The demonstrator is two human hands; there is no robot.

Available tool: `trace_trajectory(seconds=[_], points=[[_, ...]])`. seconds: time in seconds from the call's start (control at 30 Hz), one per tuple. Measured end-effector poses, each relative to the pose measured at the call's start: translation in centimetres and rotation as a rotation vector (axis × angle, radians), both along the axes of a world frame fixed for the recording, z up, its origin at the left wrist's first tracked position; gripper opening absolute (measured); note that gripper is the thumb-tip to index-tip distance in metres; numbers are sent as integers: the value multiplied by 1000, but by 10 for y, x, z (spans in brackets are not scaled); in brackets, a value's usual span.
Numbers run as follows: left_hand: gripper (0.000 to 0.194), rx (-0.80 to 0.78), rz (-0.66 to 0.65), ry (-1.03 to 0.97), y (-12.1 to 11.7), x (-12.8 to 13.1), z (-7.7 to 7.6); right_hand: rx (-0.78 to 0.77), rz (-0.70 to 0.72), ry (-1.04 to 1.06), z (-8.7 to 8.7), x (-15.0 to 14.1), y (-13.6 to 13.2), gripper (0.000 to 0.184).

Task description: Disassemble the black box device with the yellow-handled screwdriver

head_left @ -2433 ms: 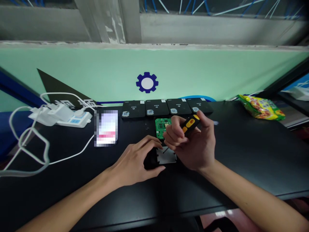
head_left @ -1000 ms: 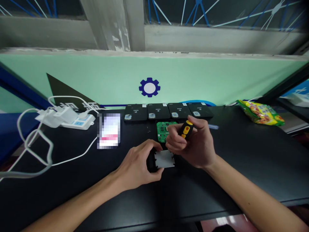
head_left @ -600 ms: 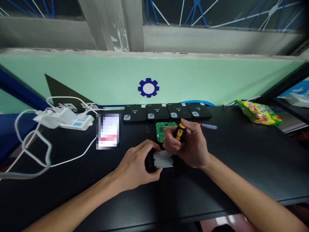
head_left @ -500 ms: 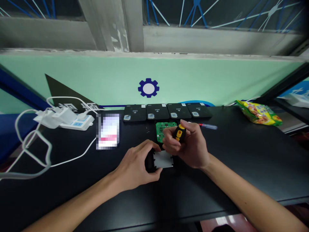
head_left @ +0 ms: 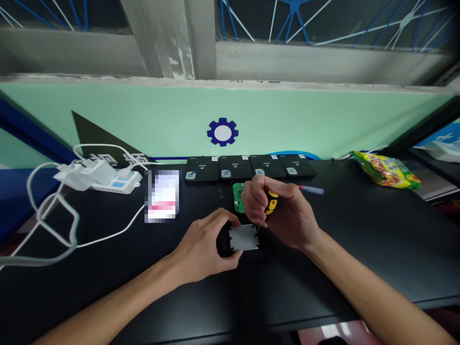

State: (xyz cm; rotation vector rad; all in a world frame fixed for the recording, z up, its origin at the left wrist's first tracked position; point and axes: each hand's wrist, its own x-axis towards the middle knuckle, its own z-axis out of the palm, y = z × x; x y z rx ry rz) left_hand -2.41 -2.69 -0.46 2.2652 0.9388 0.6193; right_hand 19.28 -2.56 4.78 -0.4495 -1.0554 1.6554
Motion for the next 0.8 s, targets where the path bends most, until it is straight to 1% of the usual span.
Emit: trace_trajectory(seconds=[0.1,0.2,0.33,0.5,0.53,0.6,0.67,0.73,0.8], points=[[41,-6,0,11,0,0,1,-37,29,38,-1,-1,1,44],[41,-10,-7,19,0,0,1,-91,58,74,-1,1,1,41],[40,-5,-12,21,0,-1,0,-77,97,81,-1,3,1,48],[40,-1,-15,10,0,-1,-1,-7,106,35,-4,2,0,35],[40,-2,-14,8,0,-1,-1,12,94,19,-4,2,0,35],[41,-3,-13,5,-1,-1,-1,49,47,-25,-4,1,0,44],[40,-7,-11,5,-1,0,0,53,6,-69,-4,0,0,56],[38,-8,-9,6,-1,-1,0,15,17,-70,-4,0,0,63],[38,-8,-11,8,0,-1,0,-22,57,-29,-4,1,1,63]])
